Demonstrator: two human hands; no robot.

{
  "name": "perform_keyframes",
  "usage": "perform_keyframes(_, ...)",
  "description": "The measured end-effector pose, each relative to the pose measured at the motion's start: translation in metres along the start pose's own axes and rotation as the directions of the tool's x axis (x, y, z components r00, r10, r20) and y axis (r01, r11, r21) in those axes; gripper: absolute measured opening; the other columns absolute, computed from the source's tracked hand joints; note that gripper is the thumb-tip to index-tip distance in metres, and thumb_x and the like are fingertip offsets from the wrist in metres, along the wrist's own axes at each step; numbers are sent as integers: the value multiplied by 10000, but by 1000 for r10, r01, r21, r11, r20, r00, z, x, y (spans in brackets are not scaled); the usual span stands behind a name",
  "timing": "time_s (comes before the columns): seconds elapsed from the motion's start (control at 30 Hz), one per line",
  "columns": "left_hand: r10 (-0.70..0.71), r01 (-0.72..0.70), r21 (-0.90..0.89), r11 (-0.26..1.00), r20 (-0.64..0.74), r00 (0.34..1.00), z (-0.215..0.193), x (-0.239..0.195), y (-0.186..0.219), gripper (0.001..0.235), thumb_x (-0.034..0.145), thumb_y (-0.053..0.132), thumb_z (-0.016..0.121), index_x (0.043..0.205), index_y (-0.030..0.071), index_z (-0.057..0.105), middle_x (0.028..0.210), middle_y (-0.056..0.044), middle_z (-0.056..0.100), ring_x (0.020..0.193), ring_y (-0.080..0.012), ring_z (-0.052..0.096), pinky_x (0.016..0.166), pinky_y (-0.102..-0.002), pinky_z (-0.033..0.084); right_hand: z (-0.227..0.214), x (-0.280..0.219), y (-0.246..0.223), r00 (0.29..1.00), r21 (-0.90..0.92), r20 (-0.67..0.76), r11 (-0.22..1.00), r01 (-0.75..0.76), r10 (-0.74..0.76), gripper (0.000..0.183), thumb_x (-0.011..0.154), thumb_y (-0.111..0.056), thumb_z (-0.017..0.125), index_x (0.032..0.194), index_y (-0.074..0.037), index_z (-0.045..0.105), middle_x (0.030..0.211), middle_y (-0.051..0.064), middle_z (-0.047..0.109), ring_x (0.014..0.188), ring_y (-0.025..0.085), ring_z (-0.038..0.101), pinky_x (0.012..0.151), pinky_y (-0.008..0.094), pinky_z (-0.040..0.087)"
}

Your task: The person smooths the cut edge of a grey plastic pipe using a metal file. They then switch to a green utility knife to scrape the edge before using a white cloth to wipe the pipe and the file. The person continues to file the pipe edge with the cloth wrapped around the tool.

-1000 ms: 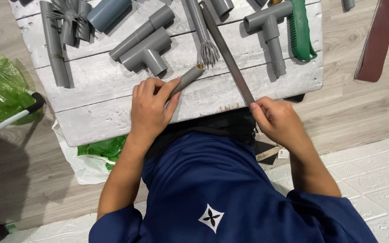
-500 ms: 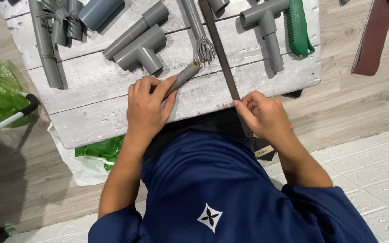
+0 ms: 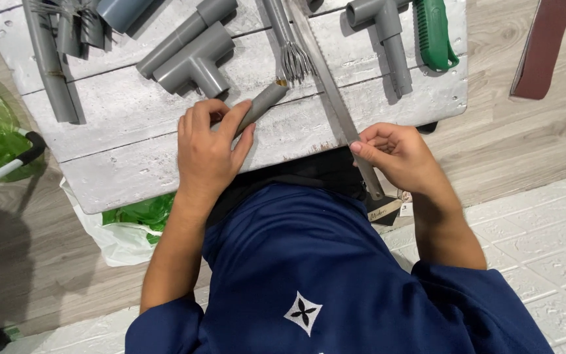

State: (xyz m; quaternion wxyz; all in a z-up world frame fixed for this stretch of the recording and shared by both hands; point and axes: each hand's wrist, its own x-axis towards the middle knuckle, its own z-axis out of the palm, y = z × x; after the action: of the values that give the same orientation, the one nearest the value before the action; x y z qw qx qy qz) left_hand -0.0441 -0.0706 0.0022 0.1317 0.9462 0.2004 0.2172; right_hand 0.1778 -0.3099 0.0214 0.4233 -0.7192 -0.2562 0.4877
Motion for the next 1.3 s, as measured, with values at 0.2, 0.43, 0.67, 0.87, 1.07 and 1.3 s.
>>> perform_keyframes(0.2, 78, -74, 111, 991, -37, 996, 4, 0, -2, 270, 1024, 357, 779, 1220, 172, 759, 1037, -42, 559, 877, -221, 617, 721, -368, 427, -19, -17, 5, 997, -18, 52, 998, 61, -60, 53, 988, -39, 744, 970, -8, 704, 641, 49, 672, 590, 111, 562, 583, 284, 526)
perform_keyframes(0.43, 38, -35, 54, 998, -50, 998, 6, -2, -4, 275, 1023, 334, 790, 1210, 134, 761, 978, -40, 557, 813, -234, 596, 689, -367, 436, -10, -30, -15, 988, -244, -10, 958, 149, -156, 67, 987, -65, 741, 967, -25, 692, 630, 94, 680, 541, 191, 606, 549, 325, 506)
perform_keyframes(0.67, 47, -44, 40, 998, -75, 996, 10, -9, -7, 270, 1008, 336, 782, 1179, 128, 774, 870, -30, 520, 730, -223, 586, 659, -364, 454, 29, -14, -9, 959, -573, -26, 790, 216, -281, 141, 1013, -211, 745, 1059, -86, 699, 684, 39, 707, 605, 269, 676, 570, 356, 529)
perform_keyframes(0.87, 52, -49, 46, 998, -83, 995, 9, -7, -6, 253, 998, 320, 779, 1166, 130, 771, 853, -24, 493, 711, -215, 578, 650, -357, 458, 66, 9, -23, 858, -836, -6, 473, 277, -513, 161, 1066, -275, 713, 1029, -122, 674, 675, -25, 625, 620, 195, 684, 571, 291, 541)
perform_keyframes(1.07, 45, -43, 22, 999, -74, 996, 8, -7, -6, 241, 1002, 303, 779, 1158, 119, 768, 849, -27, 488, 709, -216, 581, 648, -359, 458, 79, 26, -36, 830, -819, 5, 474, 323, -558, 149, 1049, -229, 713, 1006, -100, 651, 641, -24, 582, 542, 184, 650, 509, 283, 519)
perform_keyframes(1.3, 43, -43, 6, 999, -66, 997, 6, -6, -6, 226, 1006, 284, 780, 1150, 111, 772, 852, -30, 474, 717, -216, 576, 657, -359, 451, 82, 38, -38, 866, -855, 0, 449, 260, -501, 212, 1100, -289, 636, 970, -123, 658, 652, 16, 580, 559, 254, 680, 490, 359, 525)
